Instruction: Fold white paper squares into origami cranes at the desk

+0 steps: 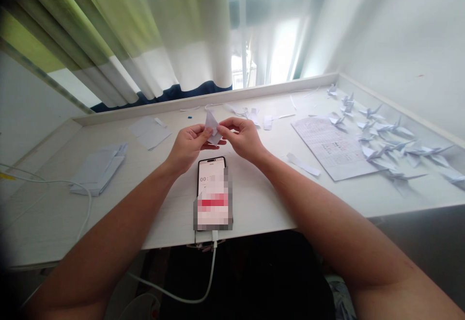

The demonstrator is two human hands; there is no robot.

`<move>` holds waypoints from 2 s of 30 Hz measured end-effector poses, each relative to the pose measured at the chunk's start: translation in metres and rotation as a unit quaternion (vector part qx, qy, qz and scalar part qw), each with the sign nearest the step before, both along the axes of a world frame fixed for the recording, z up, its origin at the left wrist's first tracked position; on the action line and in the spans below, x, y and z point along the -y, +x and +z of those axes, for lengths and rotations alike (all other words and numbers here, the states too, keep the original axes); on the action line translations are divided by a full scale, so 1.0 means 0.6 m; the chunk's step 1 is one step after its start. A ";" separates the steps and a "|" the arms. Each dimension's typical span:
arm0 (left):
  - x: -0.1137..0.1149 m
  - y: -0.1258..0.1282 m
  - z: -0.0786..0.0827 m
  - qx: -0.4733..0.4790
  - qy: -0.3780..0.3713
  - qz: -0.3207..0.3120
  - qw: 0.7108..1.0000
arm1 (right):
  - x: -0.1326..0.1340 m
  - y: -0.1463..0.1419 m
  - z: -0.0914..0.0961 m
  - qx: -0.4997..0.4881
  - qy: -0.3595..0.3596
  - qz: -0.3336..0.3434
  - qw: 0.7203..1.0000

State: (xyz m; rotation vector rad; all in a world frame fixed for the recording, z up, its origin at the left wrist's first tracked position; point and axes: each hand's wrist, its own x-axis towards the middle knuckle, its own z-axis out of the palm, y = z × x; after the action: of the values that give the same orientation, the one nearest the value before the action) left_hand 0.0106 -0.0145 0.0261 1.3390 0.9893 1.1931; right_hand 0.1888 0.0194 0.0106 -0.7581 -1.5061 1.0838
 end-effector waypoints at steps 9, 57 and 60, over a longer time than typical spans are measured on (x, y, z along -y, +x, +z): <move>0.002 0.002 0.003 0.005 0.005 -0.014 1.000 | -0.003 0.001 -0.002 0.002 0.001 0.000 1.000; -0.010 -0.012 0.003 0.068 -0.061 0.012 0.996 | -0.003 0.023 0.007 0.403 0.434 -0.037 0.805; -0.010 -0.012 0.007 0.091 -0.047 -0.014 0.995 | -0.006 0.028 0.011 0.419 0.446 -0.049 0.790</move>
State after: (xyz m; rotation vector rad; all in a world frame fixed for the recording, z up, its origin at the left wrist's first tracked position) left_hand 0.0033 -0.0086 0.0301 1.1453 0.8821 1.2103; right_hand 0.2054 0.0229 0.0171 -0.6129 -2.3942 -0.2162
